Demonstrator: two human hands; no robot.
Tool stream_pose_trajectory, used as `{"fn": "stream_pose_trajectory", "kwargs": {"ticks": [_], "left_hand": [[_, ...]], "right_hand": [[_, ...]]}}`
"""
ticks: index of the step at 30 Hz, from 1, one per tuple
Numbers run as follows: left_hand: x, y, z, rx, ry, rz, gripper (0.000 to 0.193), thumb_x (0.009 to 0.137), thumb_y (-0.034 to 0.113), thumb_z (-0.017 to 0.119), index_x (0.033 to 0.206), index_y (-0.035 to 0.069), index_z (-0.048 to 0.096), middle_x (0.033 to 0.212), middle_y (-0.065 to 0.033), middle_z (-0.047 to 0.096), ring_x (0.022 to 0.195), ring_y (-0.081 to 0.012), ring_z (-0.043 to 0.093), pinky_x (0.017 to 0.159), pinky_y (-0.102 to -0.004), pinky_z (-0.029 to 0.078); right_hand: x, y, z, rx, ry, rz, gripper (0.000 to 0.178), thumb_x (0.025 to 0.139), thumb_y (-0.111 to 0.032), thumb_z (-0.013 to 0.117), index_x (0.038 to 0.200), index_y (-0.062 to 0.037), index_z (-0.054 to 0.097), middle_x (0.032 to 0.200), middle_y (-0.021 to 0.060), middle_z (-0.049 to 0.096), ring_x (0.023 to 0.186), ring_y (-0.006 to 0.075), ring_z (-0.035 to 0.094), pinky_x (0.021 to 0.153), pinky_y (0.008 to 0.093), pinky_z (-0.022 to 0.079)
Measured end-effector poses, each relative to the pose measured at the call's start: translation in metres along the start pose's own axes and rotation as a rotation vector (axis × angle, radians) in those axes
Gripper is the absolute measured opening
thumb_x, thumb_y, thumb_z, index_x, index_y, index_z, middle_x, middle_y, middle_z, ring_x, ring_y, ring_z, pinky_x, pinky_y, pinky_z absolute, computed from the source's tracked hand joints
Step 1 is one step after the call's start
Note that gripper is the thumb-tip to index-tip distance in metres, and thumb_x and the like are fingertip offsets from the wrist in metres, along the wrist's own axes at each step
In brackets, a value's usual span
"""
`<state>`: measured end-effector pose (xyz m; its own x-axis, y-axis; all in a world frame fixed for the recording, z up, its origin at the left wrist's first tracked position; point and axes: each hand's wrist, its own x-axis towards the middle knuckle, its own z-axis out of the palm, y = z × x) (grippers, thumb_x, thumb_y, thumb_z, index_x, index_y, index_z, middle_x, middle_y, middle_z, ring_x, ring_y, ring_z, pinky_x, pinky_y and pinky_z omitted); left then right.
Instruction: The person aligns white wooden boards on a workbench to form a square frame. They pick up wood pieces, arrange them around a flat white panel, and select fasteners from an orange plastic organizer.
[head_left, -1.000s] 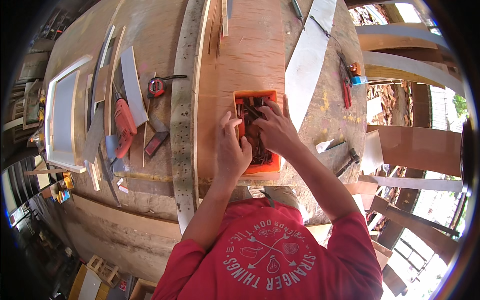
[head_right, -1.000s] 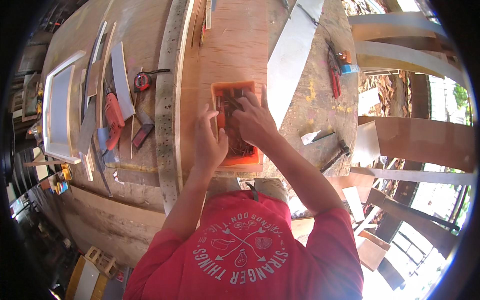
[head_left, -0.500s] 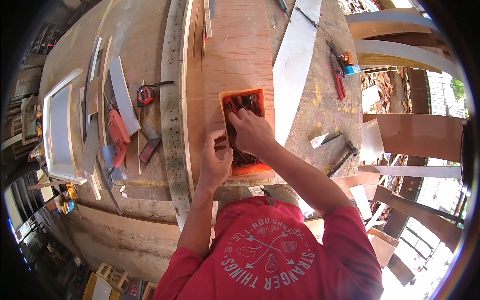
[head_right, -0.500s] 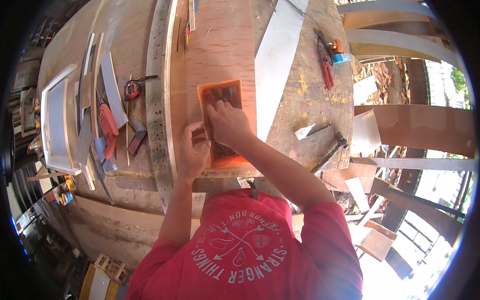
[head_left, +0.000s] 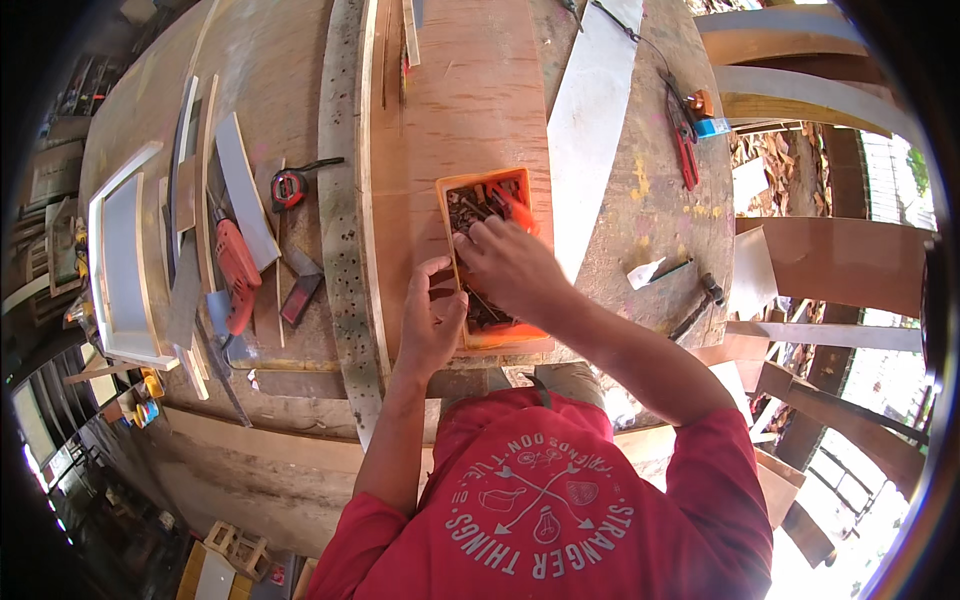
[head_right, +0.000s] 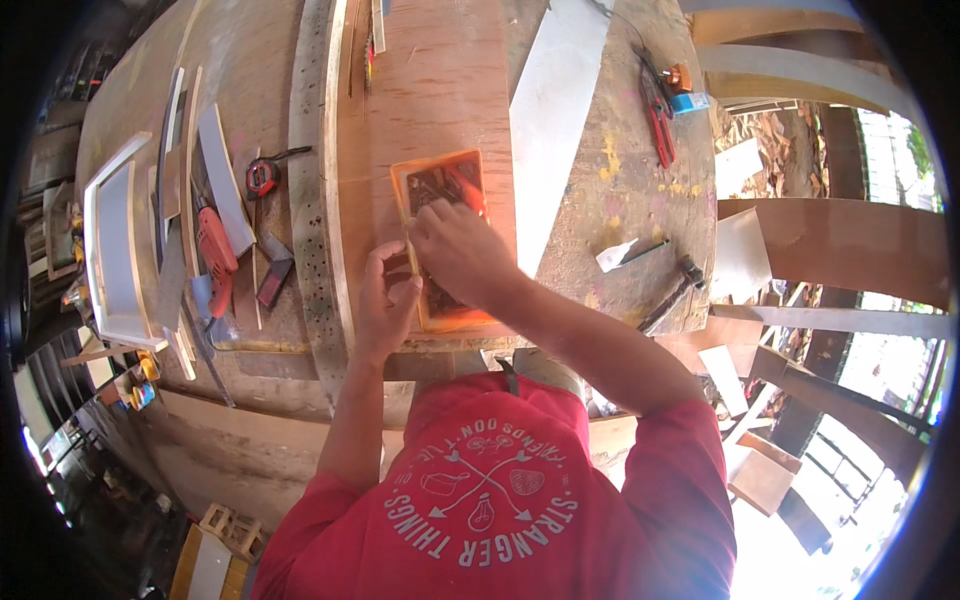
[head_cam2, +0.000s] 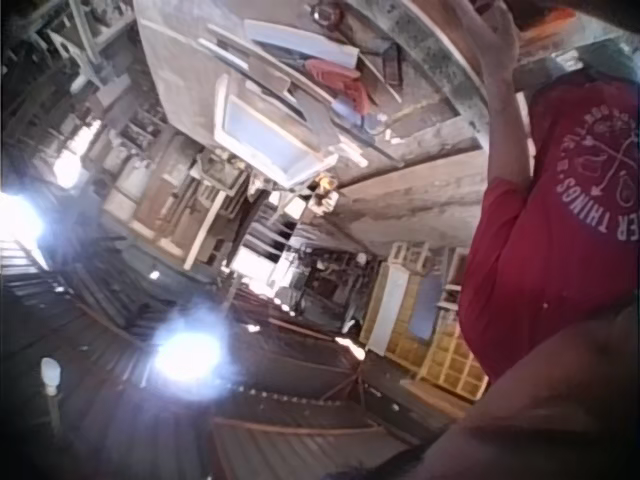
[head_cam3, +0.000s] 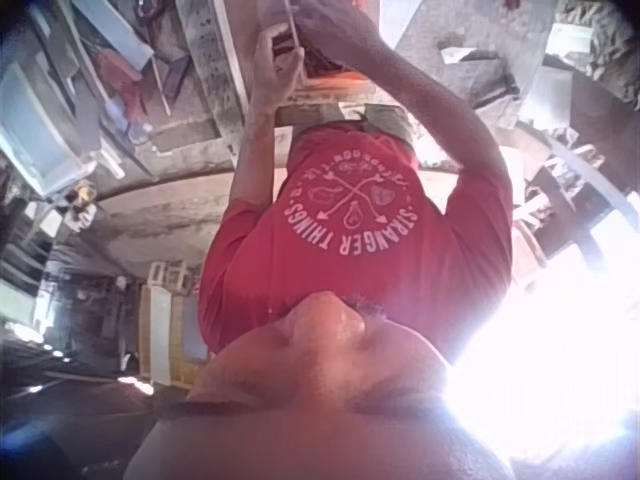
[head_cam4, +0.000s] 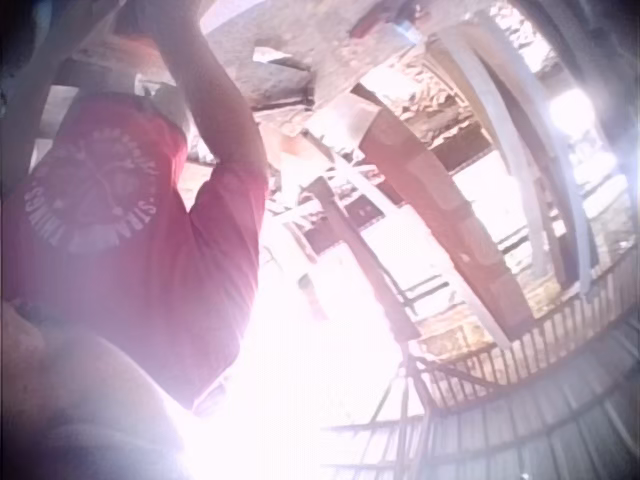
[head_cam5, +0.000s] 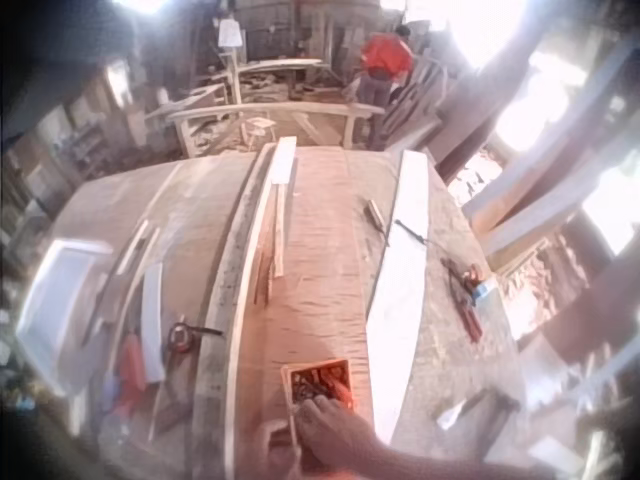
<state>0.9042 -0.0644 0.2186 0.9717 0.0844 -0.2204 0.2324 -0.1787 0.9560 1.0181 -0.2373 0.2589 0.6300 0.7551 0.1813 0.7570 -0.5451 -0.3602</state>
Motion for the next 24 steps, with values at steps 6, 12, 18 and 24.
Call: {"fn": "stream_pose_trajectory", "kwargs": {"ticks": [6, 12, 18, 24], "left_hand": [[0.002, 0.01, -0.004, -0.014, 0.01, -0.008, 0.049, 0.098, -0.001, 0.065, 0.145, 0.002, 0.049, 0.131, -0.0118, 0.06, 0.11, -0.0171, 0.065, 0.098, -0.0332, 0.055], [-0.001, 0.003, -0.004, -0.065, 0.0, -0.053, 0.05, 0.098, -0.001, 0.066, 0.145, 0.002, 0.05, 0.133, -0.0118, 0.061, 0.114, -0.0182, 0.064, 0.1, -0.0343, 0.055], [0.002, 0.012, -0.004, -0.155, -0.004, -0.112, 0.046, 0.098, 0.0, 0.067, 0.141, -0.001, 0.053, 0.136, -0.0161, 0.06, 0.115, -0.0204, 0.065, 0.095, -0.0342, 0.058], [0.003, 0.011, -0.004, -0.092, -0.022, -0.068, 0.049, 0.1, 0.0, 0.067, 0.146, 0.004, 0.05, 0.134, -0.0104, 0.058, 0.114, -0.0174, 0.064, 0.096, -0.0331, 0.056]], "right_hand": [[-0.031, -0.02, 0.004, -0.327, -0.341, -0.069, 0.014, 0.087, -0.018, 0.069, 0.091, -0.009, 0.078, 0.106, 0.0078, 0.066, 0.103, 0.0238, 0.06, 0.09, 0.0352, 0.047], [-0.042, -0.013, -0.029, -0.03, -0.571, -0.086, 0.015, 0.087, -0.014, 0.069, 0.097, -0.0081, 0.077, 0.099, 0.0057, 0.068, 0.102, 0.0238, 0.063, 0.098, 0.0376, 0.049], [-0.024, -0.011, -0.023, 0.046, -0.532, 0.066, 0.009, 0.086, -0.009, 0.068, 0.09, -0.0068, 0.076, 0.1, 0.0086, 0.067, 0.102, 0.0262, 0.065, 0.094, 0.0396, 0.052], [0.006, 0.01, 0.019, -0.038, -0.224, 0.25, 0.01, 0.087, -0.014, 0.068, 0.086, -0.0102, 0.077, 0.092, 0.0108, 0.07, 0.095, 0.0275, 0.067, 0.09, 0.0399, 0.051]]}}
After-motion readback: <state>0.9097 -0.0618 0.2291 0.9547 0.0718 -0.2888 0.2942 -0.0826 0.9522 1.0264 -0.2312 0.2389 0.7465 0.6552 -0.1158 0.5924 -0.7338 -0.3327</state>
